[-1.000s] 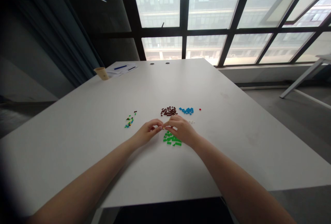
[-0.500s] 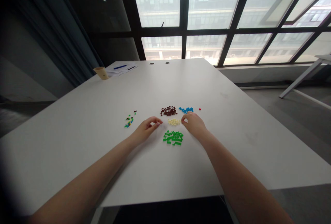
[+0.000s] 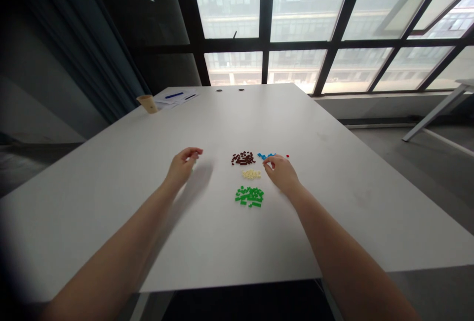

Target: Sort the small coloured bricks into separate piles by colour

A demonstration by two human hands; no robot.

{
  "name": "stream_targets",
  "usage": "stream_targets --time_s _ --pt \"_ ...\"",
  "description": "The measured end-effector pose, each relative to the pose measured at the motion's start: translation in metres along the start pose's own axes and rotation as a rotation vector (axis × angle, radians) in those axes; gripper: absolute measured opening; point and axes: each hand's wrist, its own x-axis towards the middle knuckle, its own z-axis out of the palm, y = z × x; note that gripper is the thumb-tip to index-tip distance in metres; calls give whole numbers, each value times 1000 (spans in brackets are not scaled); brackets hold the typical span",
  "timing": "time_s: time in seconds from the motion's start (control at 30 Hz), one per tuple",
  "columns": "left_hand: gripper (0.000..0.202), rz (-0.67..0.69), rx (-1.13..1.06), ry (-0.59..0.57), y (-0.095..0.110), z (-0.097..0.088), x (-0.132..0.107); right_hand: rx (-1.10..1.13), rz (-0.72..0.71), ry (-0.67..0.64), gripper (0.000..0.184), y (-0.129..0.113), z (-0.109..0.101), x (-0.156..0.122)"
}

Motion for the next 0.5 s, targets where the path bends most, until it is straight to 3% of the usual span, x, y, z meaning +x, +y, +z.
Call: stream_targets --time_s 0.07,0.2,0.33,0.5 --pt "28 -10 133 131 -21 -12 11 5 5 16 19 1 -1 0" --pt "31 -9 499 3 -50 -17 17 17 -11 13 19 0 1 0" --pt "30 -36 677 -97 -54 -11 13 20 -21 1 19 -1 2 -1" --pt "21 -34 713 -81 -50 -13 13 25 -26 7 19 -3 1 -2"
